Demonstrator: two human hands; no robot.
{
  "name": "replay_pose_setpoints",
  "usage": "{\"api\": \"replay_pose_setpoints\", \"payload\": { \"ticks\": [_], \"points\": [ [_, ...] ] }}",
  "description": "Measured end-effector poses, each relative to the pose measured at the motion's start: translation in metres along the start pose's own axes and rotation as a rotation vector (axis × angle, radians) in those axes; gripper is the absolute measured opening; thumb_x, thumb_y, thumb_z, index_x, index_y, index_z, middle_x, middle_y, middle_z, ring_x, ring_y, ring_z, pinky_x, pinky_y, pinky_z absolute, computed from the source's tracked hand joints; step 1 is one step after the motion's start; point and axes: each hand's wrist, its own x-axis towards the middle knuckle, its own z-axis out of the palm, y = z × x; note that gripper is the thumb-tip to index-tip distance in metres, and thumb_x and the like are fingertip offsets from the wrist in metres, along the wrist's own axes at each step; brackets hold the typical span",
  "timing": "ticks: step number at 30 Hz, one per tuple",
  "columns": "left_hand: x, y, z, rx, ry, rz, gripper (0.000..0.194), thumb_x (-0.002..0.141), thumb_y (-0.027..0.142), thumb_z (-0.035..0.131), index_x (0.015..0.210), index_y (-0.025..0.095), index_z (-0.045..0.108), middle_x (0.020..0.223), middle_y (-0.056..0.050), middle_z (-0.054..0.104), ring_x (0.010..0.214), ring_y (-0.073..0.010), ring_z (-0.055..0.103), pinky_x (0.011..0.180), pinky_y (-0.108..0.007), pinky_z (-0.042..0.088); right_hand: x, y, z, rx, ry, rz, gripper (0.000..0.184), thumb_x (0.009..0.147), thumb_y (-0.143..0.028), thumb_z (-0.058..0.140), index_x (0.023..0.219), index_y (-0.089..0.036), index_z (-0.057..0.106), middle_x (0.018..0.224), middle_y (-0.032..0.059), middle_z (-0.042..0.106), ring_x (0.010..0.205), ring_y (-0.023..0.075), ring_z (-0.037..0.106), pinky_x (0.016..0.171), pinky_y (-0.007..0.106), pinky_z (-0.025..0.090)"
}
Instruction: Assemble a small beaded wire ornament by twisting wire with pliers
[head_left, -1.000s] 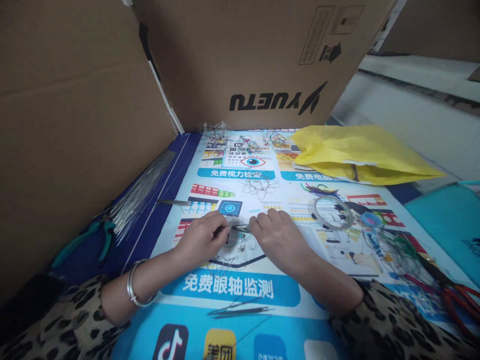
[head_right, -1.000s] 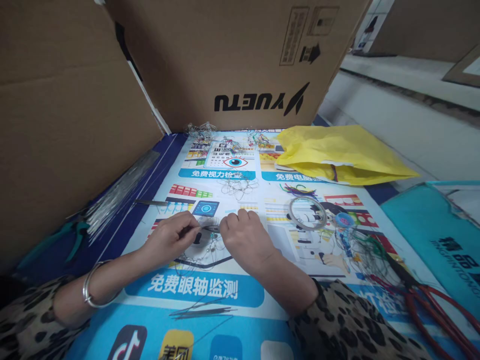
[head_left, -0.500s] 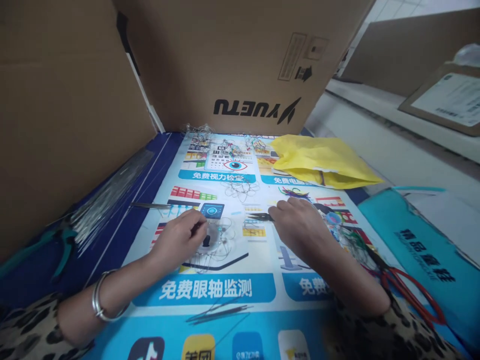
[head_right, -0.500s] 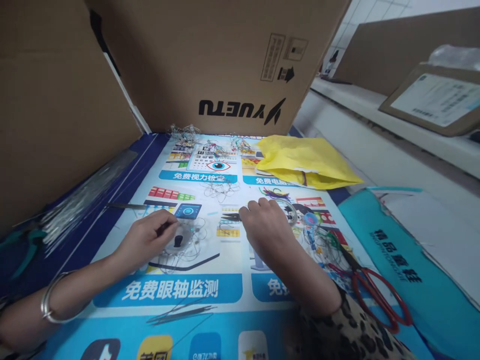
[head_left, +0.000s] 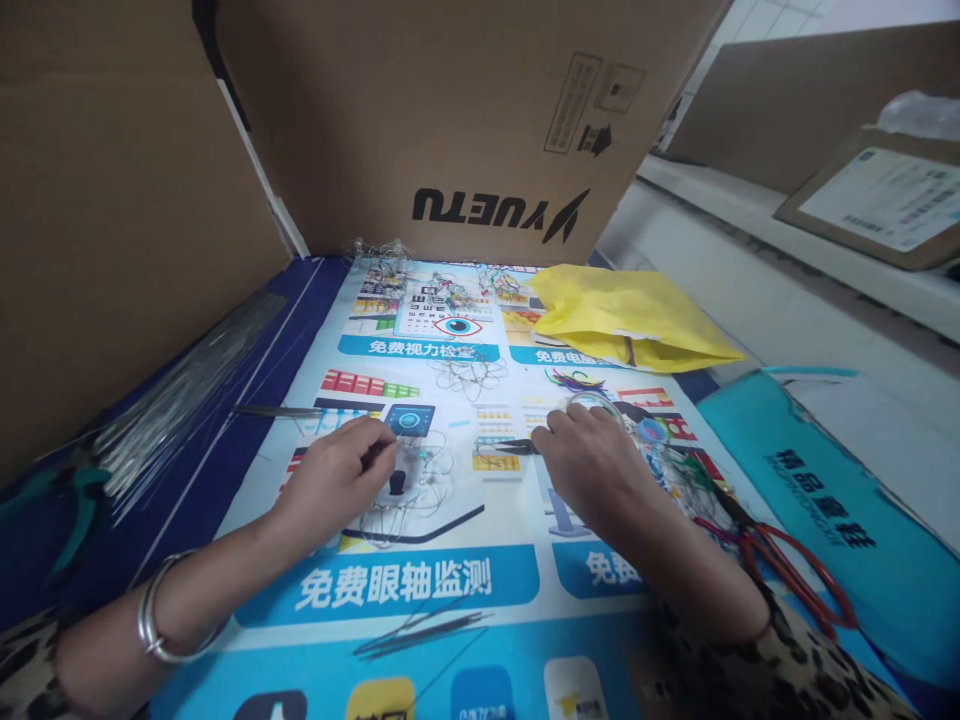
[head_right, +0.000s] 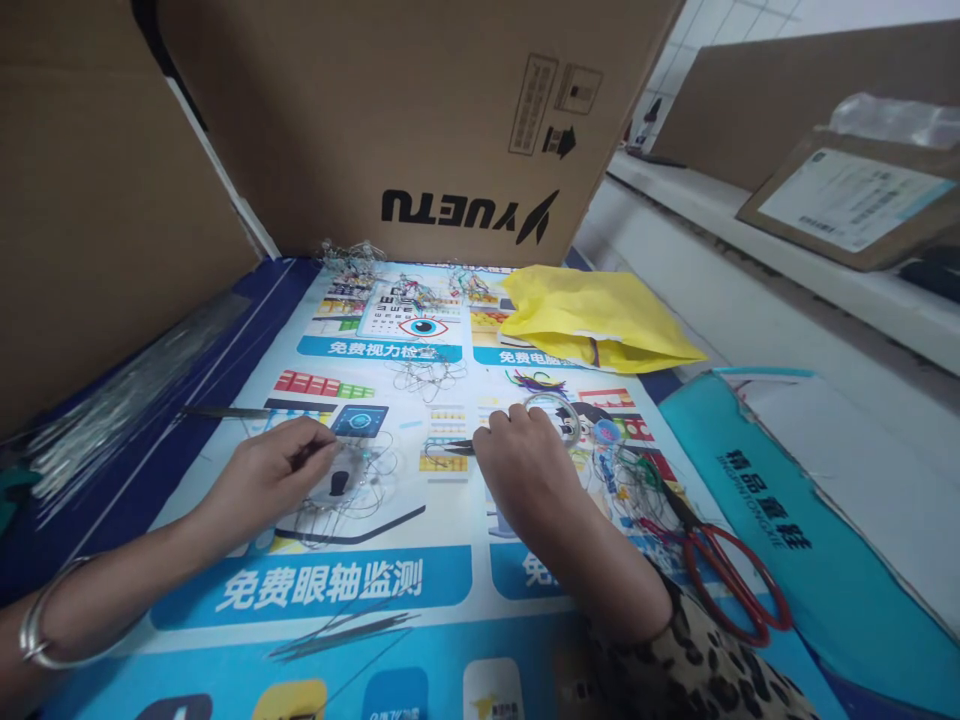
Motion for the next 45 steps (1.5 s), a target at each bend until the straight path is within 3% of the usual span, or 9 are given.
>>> {"api": "replay_pose_setpoints", "payload": {
  "ticks": [9,21,29,36,45],
  "points": [
    [0.001,0.0,0.0,-0.028,-0.024,-0.026,0.019,0.083,0.029,0.043,0.075,0.018,0.058,0.066,0.001,0.056,0.062,-0.013,0.054,0.058,-0.024,0.039,-0.004,-0.01,-0.009,0.008,-0.071,0.03,0.02,0.082,-0.006,0.046,0.078,-0.016,0.062,0.077,0.0075,0.061,0.073,0.0217,0.051,0.059,0.032,0.021],
    [-0.001,0.0,0.001,-0.086,-0.073,-0.101,0.017,0.083,0.031,0.045,0.089,0.021,0.057,0.073,0.001,0.063,0.066,-0.0133,0.059,0.061,-0.023,0.042,-0.006,0.001,-0.007,0.07,-0.001,0.021,0.018,0.078,-0.006,0.048,0.07,-0.017,0.06,0.069,0.0048,0.06,0.063,0.0168,0.048,0.054,0.031,0.016],
    [0.0,0.002,-0.001,-0.082,-0.086,-0.093,0.018,0.082,0.031,0.044,0.086,0.021,0.058,0.071,0.001,0.063,0.064,-0.0132,0.058,0.058,-0.022,0.042,-0.004,-0.004,0.0,0.07,-0.119,0.056,0.017,0.082,-0.014,0.047,0.076,-0.017,0.064,0.075,0.0081,0.061,0.068,0.0193,0.054,0.055,0.03,0.022],
    [0.0,0.002,-0.001,-0.074,-0.093,-0.093,0.018,0.083,0.032,0.043,0.086,0.021,0.057,0.072,0.001,0.063,0.064,-0.0126,0.057,0.059,-0.022,0.041,-0.005,-0.017,-0.019,0.025,-0.186,0.084,0.023,0.081,-0.005,0.044,0.081,-0.016,0.064,0.082,0.0087,0.063,0.079,0.0241,0.055,0.061,0.032,0.027],
    [-0.001,0.004,-0.002,-0.07,-0.11,-0.097,0.019,0.083,0.033,0.042,0.087,0.02,0.056,0.073,0.0,0.062,0.065,-0.0136,0.057,0.059,-0.023,0.041,-0.006,-0.011,-0.011,0.019,-0.095,0.041,0.019,0.08,-0.006,0.048,0.077,-0.016,0.063,0.078,0.0084,0.062,0.075,0.0224,0.053,0.062,0.032,0.026]
  ]
}}
